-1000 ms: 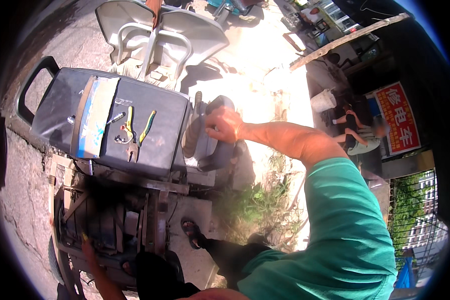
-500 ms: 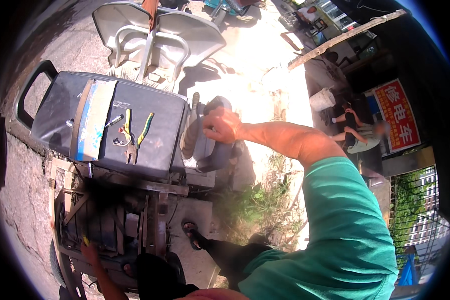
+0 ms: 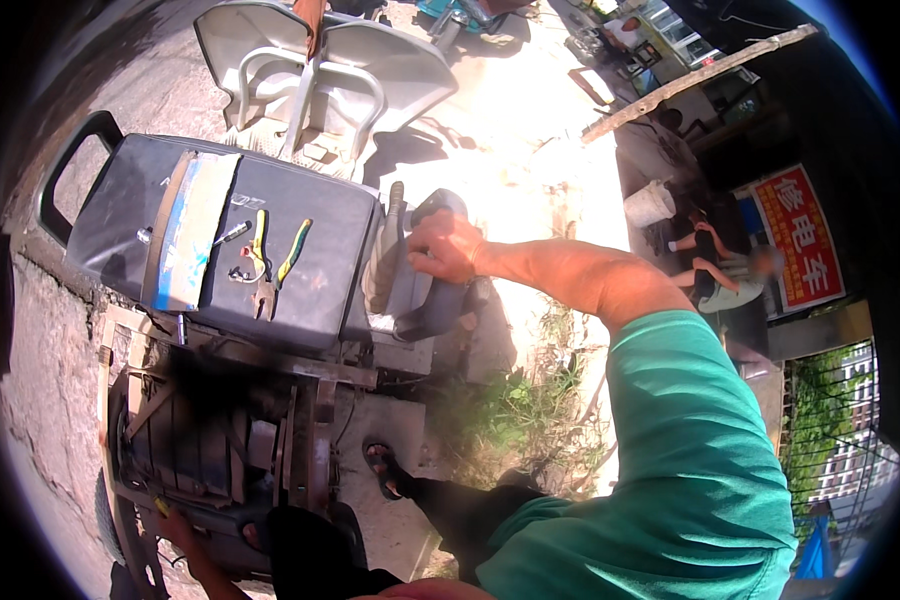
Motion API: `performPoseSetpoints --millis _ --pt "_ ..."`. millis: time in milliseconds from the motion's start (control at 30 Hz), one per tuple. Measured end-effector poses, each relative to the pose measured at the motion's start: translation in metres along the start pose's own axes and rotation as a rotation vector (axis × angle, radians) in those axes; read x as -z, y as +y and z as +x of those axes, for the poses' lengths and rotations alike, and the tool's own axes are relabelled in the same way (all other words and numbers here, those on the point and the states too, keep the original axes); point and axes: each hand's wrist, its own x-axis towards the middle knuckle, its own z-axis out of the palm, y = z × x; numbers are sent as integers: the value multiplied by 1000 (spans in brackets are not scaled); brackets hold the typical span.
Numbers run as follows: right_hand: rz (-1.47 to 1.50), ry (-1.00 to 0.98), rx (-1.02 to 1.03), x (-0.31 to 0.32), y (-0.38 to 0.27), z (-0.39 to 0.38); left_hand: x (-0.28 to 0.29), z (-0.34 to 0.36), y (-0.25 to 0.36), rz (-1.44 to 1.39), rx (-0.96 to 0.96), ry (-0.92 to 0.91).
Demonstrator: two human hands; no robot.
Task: The person works on the internal components of a small motorized vehicle by using a screwdriver to tighten or loosen screws and using their hands to manipulate wires and parts.
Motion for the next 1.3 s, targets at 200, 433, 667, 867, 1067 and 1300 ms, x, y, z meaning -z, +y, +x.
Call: performPoseSetpoints --millis 200,433,667,867,1067,1300 --pt "-15 -10 2 1 7 -14 -6 -15 10 36 28 -76" --pt "-21 -14 9 3 2 -7 -7 -19 -3 110 -63 107" --pt "-19 -4 19 1 5 -8 -1 -4 -17 180 49 -88" --pt "-17 -23 3 2 4 -8 0 -11 -20 149 7 -56" --pt "-30 -27 -1 4 4 -10 4 -19 -6 259 29 -67" --pt "-19 2 10 2 2 -5 12 -19 -9 155 2 -78"
